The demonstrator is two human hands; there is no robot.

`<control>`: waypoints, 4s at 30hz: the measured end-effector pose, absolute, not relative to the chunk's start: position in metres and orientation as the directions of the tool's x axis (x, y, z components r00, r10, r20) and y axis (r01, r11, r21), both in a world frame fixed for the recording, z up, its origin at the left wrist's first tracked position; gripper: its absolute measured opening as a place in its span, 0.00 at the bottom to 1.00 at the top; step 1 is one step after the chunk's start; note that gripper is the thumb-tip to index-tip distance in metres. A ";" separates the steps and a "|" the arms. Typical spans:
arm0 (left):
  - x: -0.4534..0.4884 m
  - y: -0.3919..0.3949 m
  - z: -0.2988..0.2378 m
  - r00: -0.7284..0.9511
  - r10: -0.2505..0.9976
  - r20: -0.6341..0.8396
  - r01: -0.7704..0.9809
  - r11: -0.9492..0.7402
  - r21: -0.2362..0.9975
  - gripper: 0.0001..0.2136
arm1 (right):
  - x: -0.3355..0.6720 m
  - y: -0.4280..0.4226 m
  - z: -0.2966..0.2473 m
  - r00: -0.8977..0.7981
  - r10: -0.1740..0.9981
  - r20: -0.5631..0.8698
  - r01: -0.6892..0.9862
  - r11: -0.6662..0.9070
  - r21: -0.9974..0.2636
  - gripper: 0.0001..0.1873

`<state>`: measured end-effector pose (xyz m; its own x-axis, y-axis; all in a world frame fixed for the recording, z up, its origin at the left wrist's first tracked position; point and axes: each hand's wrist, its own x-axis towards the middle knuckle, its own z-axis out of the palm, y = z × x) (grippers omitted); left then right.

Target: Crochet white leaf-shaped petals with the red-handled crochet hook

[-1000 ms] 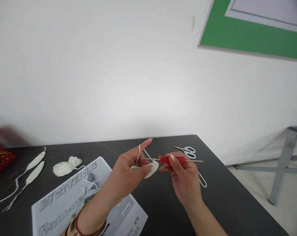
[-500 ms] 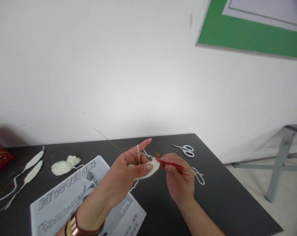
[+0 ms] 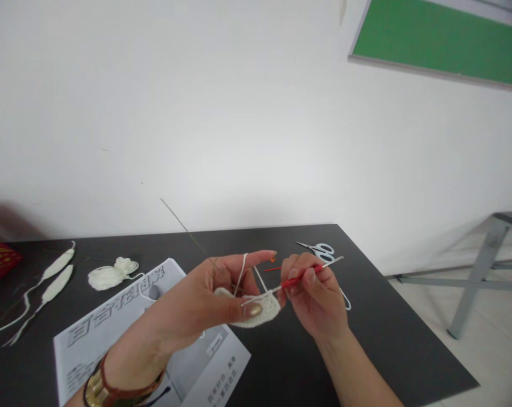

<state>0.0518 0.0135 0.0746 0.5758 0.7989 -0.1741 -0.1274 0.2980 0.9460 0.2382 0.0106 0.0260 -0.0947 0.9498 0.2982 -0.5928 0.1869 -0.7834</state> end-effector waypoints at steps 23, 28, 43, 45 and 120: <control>0.046 0.018 0.074 0.699 0.696 -0.165 -0.040 0.268 0.962 0.24 | 0.249 0.012 0.028 -0.140 0.905 0.401 -0.621 0.235 -0.747 0.09; 0.046 0.017 0.074 0.703 0.690 -0.171 -0.038 0.277 0.960 0.24 | 0.253 0.011 0.030 -0.124 0.898 0.423 -0.592 0.275 -0.758 0.08; 0.045 0.020 0.075 0.737 0.651 -0.184 0.030 0.240 0.970 0.23 | 0.260 0.012 0.034 -0.131 0.883 0.451 -0.525 0.324 -0.787 0.08; 0.045 0.021 0.075 0.737 0.647 -0.193 0.067 0.214 0.975 0.22 | 0.262 0.011 0.034 -0.132 0.877 0.462 -0.504 0.342 -0.793 0.08; 0.064 0.018 0.070 0.204 0.959 0.197 0.289 -0.251 0.924 0.18 | 0.255 -0.018 0.028 -0.278 0.393 0.877 0.442 0.863 -0.246 0.18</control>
<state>0.0638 0.0185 0.0702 0.2044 0.9588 0.1971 0.2885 -0.2514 0.9239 0.2553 -0.0175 0.0281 -0.2781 0.3926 0.8767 0.4418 0.8627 -0.2462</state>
